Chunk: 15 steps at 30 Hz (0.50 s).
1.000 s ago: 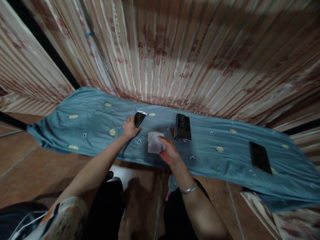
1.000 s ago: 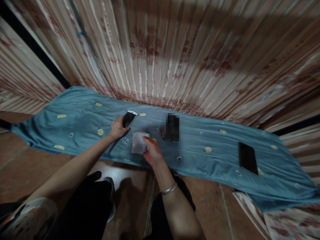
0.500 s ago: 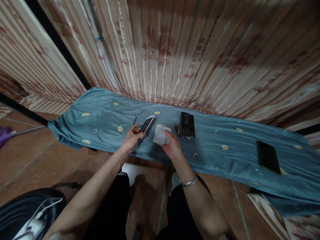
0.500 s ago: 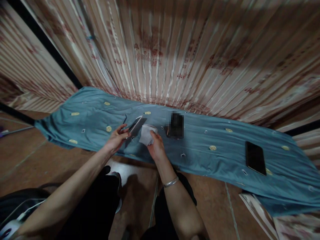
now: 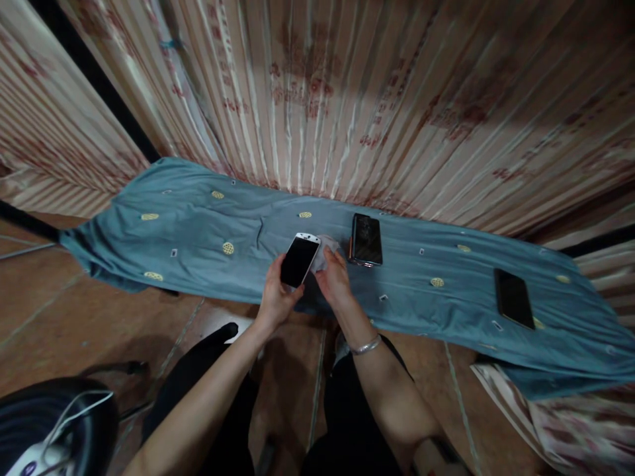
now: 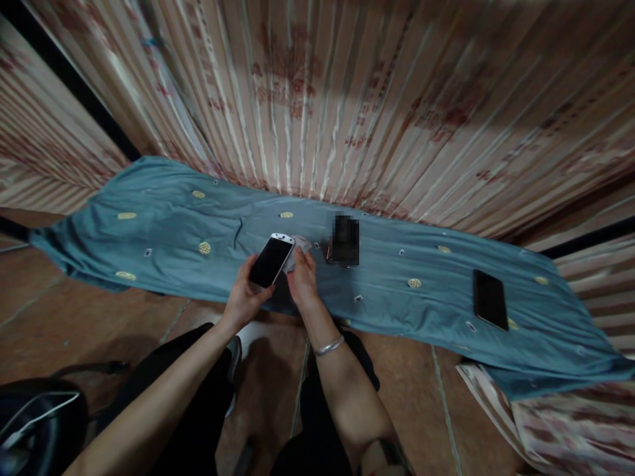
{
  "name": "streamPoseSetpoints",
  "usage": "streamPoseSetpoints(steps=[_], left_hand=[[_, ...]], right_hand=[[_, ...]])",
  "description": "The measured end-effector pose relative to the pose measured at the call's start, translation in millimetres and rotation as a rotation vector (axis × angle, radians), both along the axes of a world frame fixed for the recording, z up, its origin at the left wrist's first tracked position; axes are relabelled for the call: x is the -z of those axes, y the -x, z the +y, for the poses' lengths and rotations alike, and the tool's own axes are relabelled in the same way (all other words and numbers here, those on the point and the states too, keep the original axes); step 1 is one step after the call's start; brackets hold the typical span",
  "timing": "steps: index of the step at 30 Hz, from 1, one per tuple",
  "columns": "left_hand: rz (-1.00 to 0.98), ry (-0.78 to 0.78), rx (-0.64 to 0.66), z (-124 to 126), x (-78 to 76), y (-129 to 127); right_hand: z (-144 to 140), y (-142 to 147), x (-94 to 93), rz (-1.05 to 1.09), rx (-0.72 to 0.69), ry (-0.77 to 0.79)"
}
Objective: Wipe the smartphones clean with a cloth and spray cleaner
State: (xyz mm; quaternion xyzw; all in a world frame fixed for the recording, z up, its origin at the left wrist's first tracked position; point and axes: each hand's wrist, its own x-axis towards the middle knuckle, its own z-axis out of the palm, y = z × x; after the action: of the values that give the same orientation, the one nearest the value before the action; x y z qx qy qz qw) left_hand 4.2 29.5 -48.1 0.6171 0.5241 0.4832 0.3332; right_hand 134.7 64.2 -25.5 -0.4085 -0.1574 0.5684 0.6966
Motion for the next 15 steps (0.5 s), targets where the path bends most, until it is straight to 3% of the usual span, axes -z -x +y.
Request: streamPoseSetpoints(steps=[5,15], left_hand=[[0.017,-0.037,0.047,0,-1.0,-4],[-0.198,0.133,0.038,-8,-29.6,-10]], right_hand=[[-3,0,-3.1,0.027,-0.008,0.038],[-9,3,-7.9,0.004,-0.06,0.082]])
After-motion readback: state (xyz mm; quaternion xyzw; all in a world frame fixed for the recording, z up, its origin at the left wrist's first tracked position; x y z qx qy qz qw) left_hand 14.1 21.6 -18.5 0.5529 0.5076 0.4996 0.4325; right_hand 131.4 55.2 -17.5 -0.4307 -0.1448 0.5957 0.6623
